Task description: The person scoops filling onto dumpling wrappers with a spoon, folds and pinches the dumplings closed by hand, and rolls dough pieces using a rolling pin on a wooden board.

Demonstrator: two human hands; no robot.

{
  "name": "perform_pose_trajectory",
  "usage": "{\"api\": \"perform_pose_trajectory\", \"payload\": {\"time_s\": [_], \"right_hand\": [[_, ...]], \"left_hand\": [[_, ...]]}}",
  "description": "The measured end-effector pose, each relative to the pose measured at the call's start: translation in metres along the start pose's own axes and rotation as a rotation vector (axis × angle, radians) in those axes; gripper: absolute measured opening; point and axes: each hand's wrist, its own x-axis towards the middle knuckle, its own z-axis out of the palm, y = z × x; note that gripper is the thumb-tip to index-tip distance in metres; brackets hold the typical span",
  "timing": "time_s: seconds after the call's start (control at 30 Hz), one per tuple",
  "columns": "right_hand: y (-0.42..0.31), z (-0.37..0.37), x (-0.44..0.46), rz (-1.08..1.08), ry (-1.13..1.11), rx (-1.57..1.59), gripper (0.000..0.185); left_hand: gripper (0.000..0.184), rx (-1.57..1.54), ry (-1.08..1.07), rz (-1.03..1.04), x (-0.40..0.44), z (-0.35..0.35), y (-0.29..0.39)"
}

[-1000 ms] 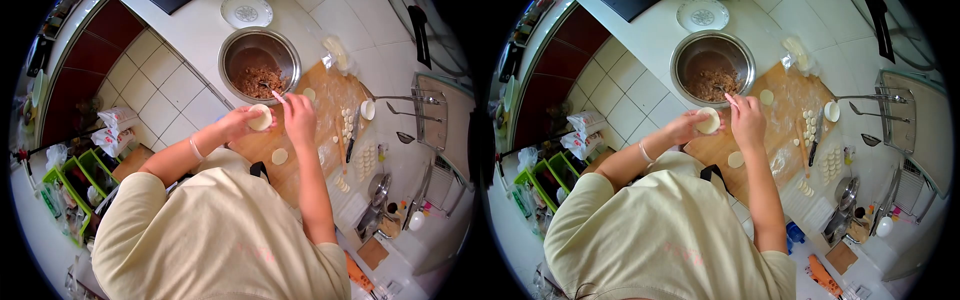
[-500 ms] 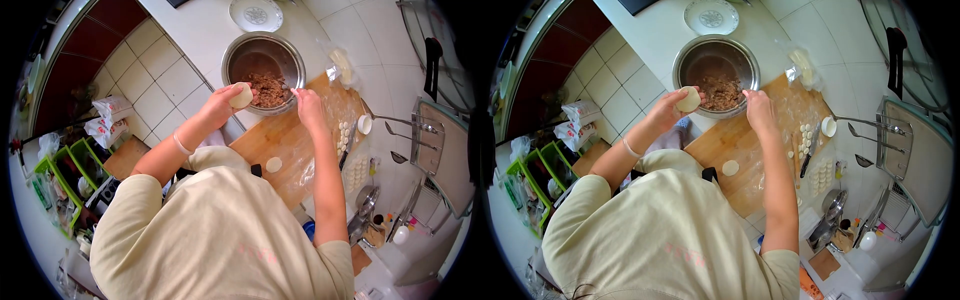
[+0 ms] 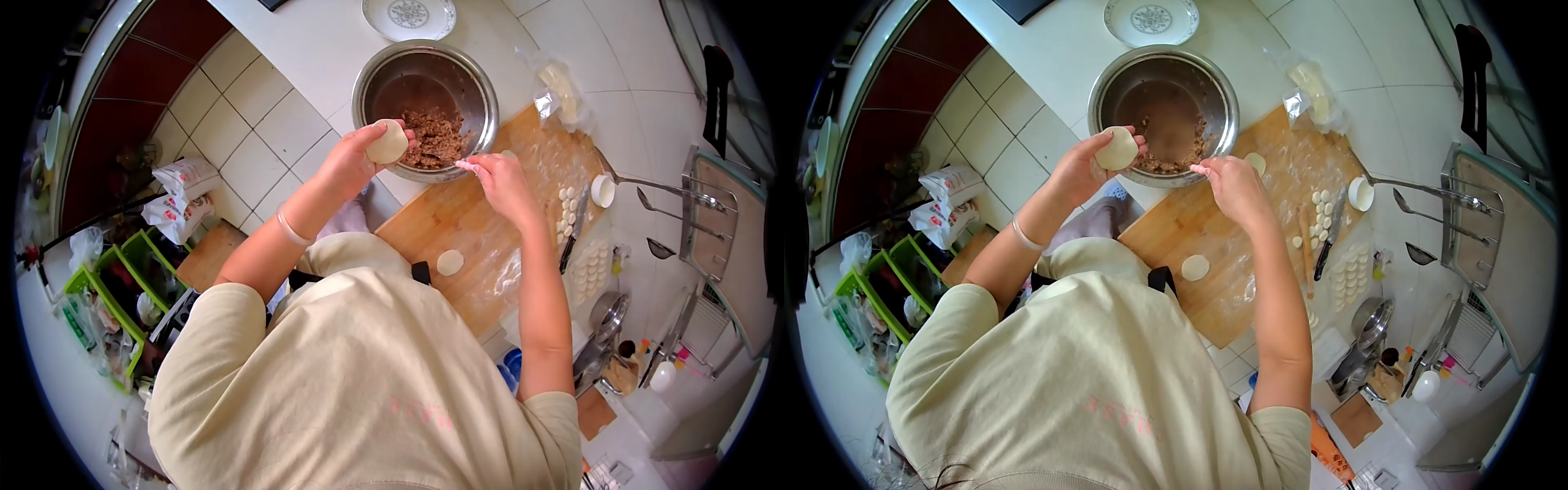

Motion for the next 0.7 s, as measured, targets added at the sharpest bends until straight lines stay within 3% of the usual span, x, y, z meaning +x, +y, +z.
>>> {"api": "perform_pose_trajectory", "payload": {"time_s": [0.1, 0.17, 0.3, 0.37, 0.47, 0.6, 0.7], "right_hand": [[0.002, 0.002, 0.001, 0.036, -0.045, 0.077, 0.022], [0.007, 0.003, -0.001, 0.116, -0.063, 0.3, 0.024], [0.044, 0.027, 0.002, 0.041, 0.01, 0.532, 0.024], [0.03, 0.011, 0.001, 0.466, -0.193, 0.886, 0.023], [0.038, 0.022, -0.01, 0.583, -0.118, 1.116, 0.022], [0.035, 0.016, -0.029, 0.479, -0.067, 1.318, 0.025], [0.006, 0.006, -0.038, 0.471, 0.104, 1.382, 0.025]], "left_hand": [[0.043, 0.001, -0.001, 0.006, 0.001, -0.003, 0.003], [0.042, -0.004, -0.007, 0.012, 0.004, -0.004, 0.004], [0.042, -0.024, 0.035, 0.047, 0.007, -0.005, 0.008], [0.041, -0.047, 0.05, 0.062, 0.01, -0.005, 0.011], [0.041, -0.053, 0.074, 0.129, 0.019, -0.009, 0.009], [0.045, -0.118, 0.108, 0.152, 0.04, -0.009, 0.0], [0.05, -0.19, 0.113, 0.083, 0.05, 0.009, -0.008]]}}
